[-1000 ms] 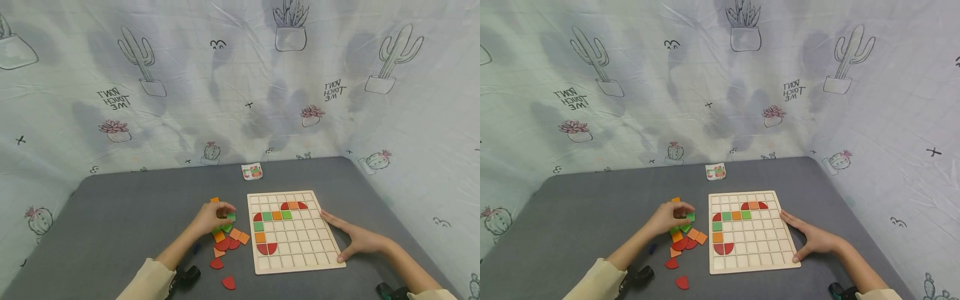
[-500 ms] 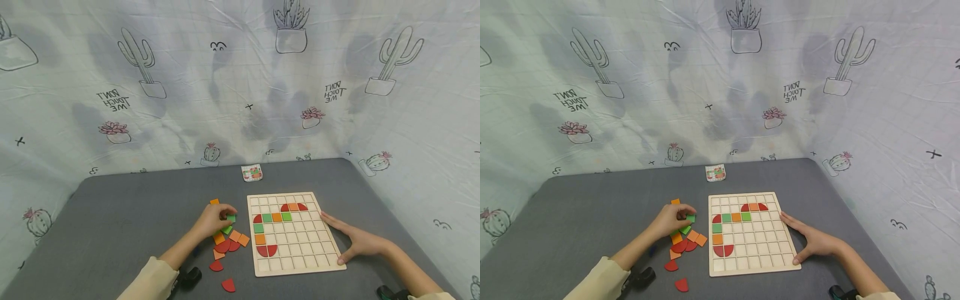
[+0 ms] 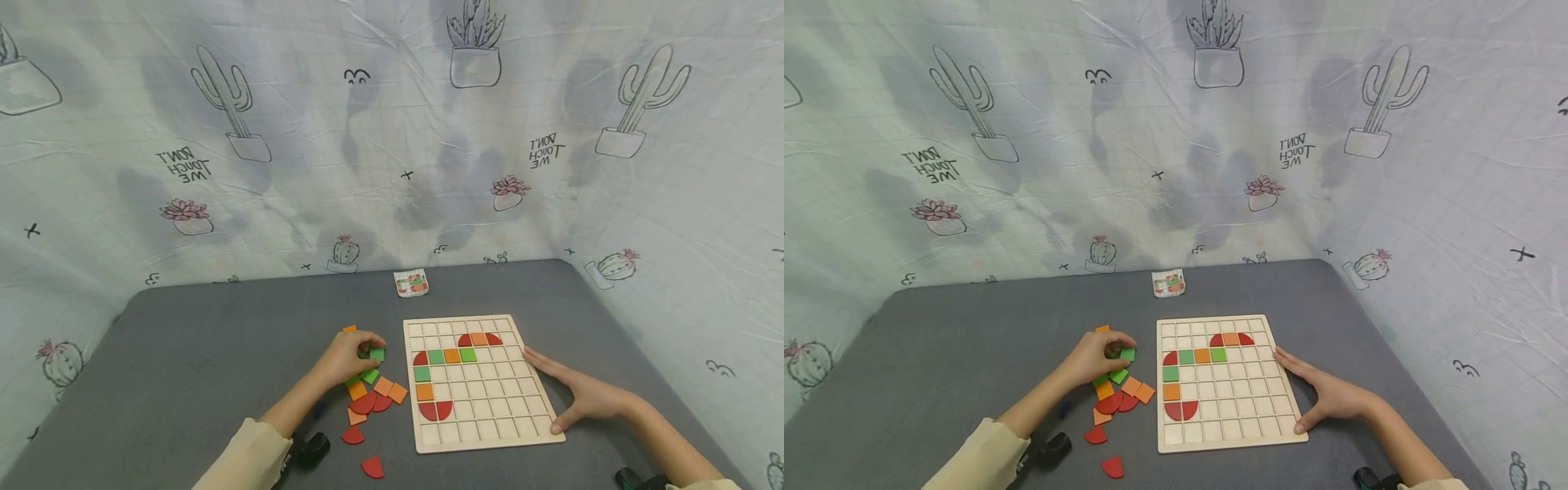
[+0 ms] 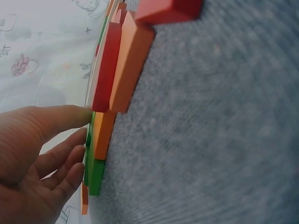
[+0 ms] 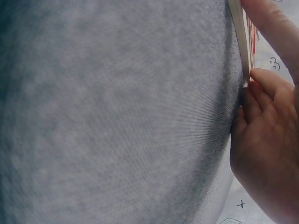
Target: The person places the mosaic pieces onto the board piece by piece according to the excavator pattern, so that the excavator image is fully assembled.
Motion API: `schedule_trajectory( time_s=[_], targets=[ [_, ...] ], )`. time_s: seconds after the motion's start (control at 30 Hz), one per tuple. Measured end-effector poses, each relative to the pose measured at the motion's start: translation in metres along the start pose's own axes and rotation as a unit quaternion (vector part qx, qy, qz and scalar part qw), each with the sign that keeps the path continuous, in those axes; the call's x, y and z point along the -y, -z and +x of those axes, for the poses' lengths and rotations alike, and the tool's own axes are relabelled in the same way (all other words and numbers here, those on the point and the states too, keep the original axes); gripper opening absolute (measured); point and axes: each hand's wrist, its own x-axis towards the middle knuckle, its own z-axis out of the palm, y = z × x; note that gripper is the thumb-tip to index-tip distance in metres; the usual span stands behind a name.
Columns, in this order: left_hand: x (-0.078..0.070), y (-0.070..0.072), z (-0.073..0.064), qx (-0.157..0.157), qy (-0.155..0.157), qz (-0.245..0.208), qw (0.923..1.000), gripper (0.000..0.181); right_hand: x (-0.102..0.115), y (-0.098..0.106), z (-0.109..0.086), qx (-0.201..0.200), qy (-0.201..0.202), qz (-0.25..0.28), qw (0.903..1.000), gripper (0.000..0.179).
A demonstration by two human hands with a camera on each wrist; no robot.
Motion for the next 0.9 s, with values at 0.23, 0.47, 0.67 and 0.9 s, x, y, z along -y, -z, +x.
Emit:
schedule_trajectory(
  time_s=[0.23,0.47,0.67,0.9],
  targets=[
    [-0.0008,-0.0025,0.0018,-0.016,0.002,-0.009,0.9998,0.025,-0.0004,-0.0005,-0.0001,-0.006,-0.017,-0.003,0.9998,0.112],
    [-0.0017,-0.0026,0.0026,-0.011,0.001,-0.014,0.9998,0.027,0.0,-0.0008,-0.0002,-0.004,-0.017,0.004,0.9998,0.112],
    [-0.0051,-0.003,0.0046,-0.007,0.002,-0.009,0.9999,0.026,0.0007,-0.001,-0.0001,-0.004,-0.01,0.005,0.9999,0.111],
    [-0.0086,-0.0027,0.0064,-0.025,-0.01,-0.013,0.9995,0.026,0.0015,-0.0008,-0.0005,-0.004,-0.006,0.001,1.0,0.111]
  ],
)
